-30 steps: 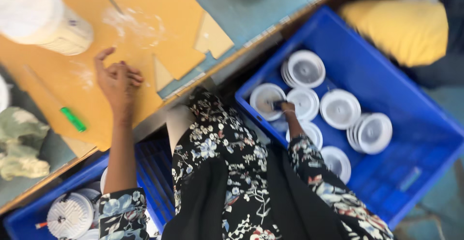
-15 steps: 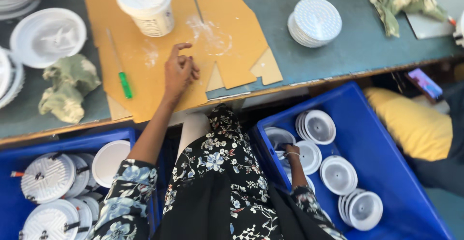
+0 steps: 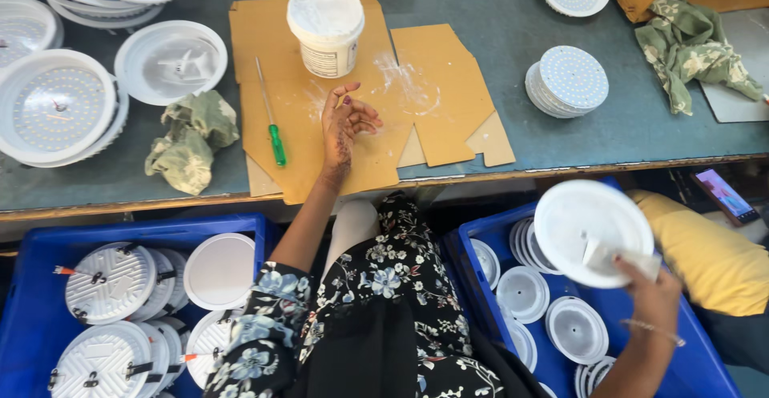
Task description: The person scoops a white paste from a container and spreads it inside circular white LED housings using a small metal spatula. They handle each housing one at a time, apply the compound to the interior surface, and place the finished units into a blue crate.
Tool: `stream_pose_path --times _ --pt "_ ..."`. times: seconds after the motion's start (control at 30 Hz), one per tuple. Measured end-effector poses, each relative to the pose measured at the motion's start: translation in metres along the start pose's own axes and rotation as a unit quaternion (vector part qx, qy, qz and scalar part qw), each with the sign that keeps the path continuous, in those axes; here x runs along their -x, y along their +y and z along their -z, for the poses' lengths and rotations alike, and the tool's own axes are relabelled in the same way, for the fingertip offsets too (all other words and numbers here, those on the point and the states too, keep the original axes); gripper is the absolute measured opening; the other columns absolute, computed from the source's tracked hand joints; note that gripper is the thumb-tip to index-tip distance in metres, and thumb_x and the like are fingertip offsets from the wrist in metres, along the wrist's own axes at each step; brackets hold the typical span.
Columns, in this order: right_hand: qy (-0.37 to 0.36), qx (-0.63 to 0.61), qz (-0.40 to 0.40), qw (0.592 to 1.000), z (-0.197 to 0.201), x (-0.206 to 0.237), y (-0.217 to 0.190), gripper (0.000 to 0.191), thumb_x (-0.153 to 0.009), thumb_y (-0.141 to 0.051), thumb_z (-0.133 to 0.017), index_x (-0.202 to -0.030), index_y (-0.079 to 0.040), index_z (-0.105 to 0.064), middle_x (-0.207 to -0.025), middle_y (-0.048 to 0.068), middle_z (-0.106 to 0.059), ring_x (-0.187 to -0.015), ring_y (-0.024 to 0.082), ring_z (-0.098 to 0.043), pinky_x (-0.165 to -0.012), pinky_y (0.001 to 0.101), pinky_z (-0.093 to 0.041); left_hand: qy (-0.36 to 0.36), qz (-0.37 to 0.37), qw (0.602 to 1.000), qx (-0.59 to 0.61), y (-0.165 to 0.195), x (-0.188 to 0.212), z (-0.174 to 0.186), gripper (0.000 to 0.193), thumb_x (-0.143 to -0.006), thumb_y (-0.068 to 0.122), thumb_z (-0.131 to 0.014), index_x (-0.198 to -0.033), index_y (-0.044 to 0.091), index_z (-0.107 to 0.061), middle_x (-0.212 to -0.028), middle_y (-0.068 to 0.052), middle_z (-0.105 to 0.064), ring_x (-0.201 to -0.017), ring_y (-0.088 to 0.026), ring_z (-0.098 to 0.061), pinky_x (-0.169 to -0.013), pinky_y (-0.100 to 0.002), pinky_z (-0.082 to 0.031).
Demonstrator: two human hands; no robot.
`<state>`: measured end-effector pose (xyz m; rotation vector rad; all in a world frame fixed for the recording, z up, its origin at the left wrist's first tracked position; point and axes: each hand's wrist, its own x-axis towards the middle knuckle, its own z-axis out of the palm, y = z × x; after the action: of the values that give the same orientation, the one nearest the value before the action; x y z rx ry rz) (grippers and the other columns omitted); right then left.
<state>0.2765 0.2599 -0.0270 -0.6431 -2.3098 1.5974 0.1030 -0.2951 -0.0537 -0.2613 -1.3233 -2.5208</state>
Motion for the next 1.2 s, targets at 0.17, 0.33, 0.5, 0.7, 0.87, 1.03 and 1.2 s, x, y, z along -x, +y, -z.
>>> stream_pose_path --times 0.17,0.33,0.5,0.7,0.87,1.03,1.2 --pt "-0.186 -0.222 0.091 0.953 -0.116 -0.01 -0.099 0.027 -0.093 -0.001 -0.072 -0.119 0.004 -0.066 -0.111 0.01 -0.072 -0.099 0.016 -0.069 -0.092 0.0289 -0.055 -0.039 0.013 0.985 0.17 0.021 0.006 0.007 0.065 -0.108 0.05 -0.041 -0.152 0.002 -0.034 -0.126 -0.028 -0.062 -0.12 -0.035 -0.066 -0.108 -0.043 -0.052" --pt "-0.379 -0.194 0.094 0.9 -0.281 -0.015 -0.161 0.029 -0.088 -0.006 -0.074 -0.114 0.006 -0.069 -0.104 0.01 -0.074 -0.093 0.017 -0.072 -0.084 0.0317 -0.057 -0.071 0.146 0.928 0.336 0.032 0.009 0.007 0.078 -0.098 0.064 -0.037 -0.152 0.007 -0.036 -0.144 -0.029 -0.054 -0.133 -0.038 -0.057 -0.116 -0.049 -0.041" --pt "-0.442 -0.075 0.122 0.886 -0.363 -0.006 -0.198 0.032 -0.084 -0.011 -0.075 -0.113 0.002 -0.071 -0.104 0.009 -0.076 -0.094 0.016 -0.073 -0.083 0.0325 -0.059 0.019 0.195 0.912 0.361 0.028 0.005 0.028 0.072 -0.085 0.046 -0.052 -0.139 -0.001 -0.049 -0.131 -0.024 -0.061 -0.12 -0.04 -0.061 -0.106 -0.055 -0.048" --pt "-0.362 -0.017 0.358 0.861 -0.416 -0.032 -0.296 0.025 -0.093 -0.014 -0.075 -0.114 -0.001 -0.072 -0.107 0.007 -0.077 -0.095 0.014 -0.07 -0.085 0.0312 -0.055 0.089 0.203 0.925 0.309 0.018 -0.008 0.045 0.058 -0.073 0.015 -0.066 -0.127 -0.003 -0.059 -0.115 -0.021 -0.067 -0.109 -0.041 -0.064 -0.101 -0.056 -0.053" --pt "-0.34 0.056 0.518 0.783 -0.497 -0.004 -0.384 0.021 -0.083 -0.008 -0.077 -0.104 -0.005 -0.076 -0.099 0.013 -0.077 -0.091 0.023 -0.075 -0.084 0.0371 -0.057 0.102 0.21 0.921 0.311 0.025 -0.009 0.045 0.058 -0.074 0.016 -0.066 -0.128 -0.002 -0.059 -0.117 -0.021 -0.067 -0.11 -0.04 -0.063 -0.102 -0.055 -0.053" --pt "-0.352 0.247 0.585 0.687 -0.53 0.018 -0.411 0.016 -0.077 -0.003 -0.072 -0.092 -0.004 -0.078 -0.095 0.019 -0.074 -0.092 0.034 -0.072 -0.083 0.0415 -0.056 0.102 0.216 0.921 0.307 0.036 -0.009 0.042 0.059 -0.074 0.018 -0.066 -0.129 -0.002 -0.059 -0.118 -0.021 -0.066 -0.111 -0.04 -0.063 -0.102 -0.054 -0.052" --pt "-0.389 0.339 0.597 0.615 -0.546 0.022 -0.419 0.027 -0.072 -0.002 -0.07 -0.095 -0.01 -0.081 -0.093 0.018 -0.074 -0.092 0.034 -0.071 -0.082 0.0427 -0.055 0.11 0.212 0.921 0.307 0.039 -0.011 0.043 0.061 -0.074 0.019 -0.066 -0.131 -0.002 -0.058 -0.119 -0.021 -0.066 -0.112 -0.039 -0.063 -0.102 -0.053 -0.052"
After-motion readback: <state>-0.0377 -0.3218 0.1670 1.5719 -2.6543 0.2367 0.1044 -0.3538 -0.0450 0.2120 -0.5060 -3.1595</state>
